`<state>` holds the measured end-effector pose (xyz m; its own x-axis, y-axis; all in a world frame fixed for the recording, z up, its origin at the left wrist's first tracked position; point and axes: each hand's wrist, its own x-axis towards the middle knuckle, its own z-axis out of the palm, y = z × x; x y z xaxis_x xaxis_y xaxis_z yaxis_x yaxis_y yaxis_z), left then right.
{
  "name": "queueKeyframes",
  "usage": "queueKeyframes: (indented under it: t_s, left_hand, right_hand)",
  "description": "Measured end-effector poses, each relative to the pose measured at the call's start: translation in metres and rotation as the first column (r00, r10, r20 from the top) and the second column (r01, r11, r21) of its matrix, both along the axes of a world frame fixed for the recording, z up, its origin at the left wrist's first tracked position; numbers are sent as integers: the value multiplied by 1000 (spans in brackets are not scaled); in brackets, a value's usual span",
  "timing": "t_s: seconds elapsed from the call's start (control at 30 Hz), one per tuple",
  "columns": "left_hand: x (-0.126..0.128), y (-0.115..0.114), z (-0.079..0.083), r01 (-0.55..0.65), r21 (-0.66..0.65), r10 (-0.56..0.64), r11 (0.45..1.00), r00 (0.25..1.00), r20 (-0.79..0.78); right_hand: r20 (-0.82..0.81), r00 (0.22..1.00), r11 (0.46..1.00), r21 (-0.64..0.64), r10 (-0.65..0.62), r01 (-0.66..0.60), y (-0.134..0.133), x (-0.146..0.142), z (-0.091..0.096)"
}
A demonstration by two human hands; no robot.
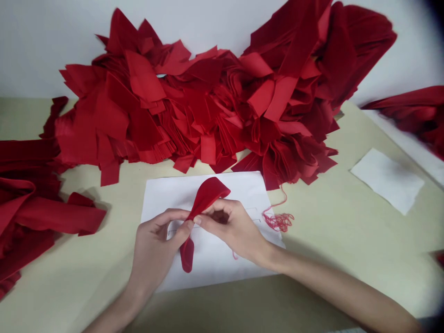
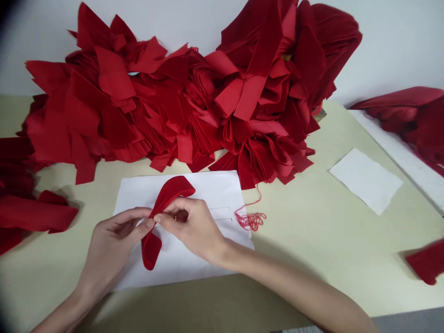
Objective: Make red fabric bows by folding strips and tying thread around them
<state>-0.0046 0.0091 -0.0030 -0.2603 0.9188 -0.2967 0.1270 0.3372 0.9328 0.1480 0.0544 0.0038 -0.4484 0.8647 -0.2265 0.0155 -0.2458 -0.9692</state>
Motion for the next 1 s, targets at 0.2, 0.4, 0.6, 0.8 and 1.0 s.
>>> queueKeyframes:
  t_s: [0.2, 0.4, 0.6, 0.8, 1.0]
  left_hand:
    - [2, 0, 1, -30, -20, 30, 999, 1000, -8]
    - [3, 0, 2, -10, -21, 10, 1000, 1000, -9]
    - [0, 1, 4, 62, 2, -61, 998, 998, -23]
    - [0, 3, 8, 111, -8, -111, 994, 994, -15]
    - [-7, 3, 5, 178, -31, -177, 984, 984, 18]
  right_hand:
    - [12, 999, 999, 20, 33, -33, 0, 1, 1]
    - [21, 997, 997, -16, 73, -73, 3, 4, -1]
    - [57, 989, 990, -14, 138, -138, 10, 8, 4]
    - [96, 973, 978, 4, 209, -210, 15, 12, 8]
    - [123, 968, 976, 3, 218, -220, 15, 14, 6]
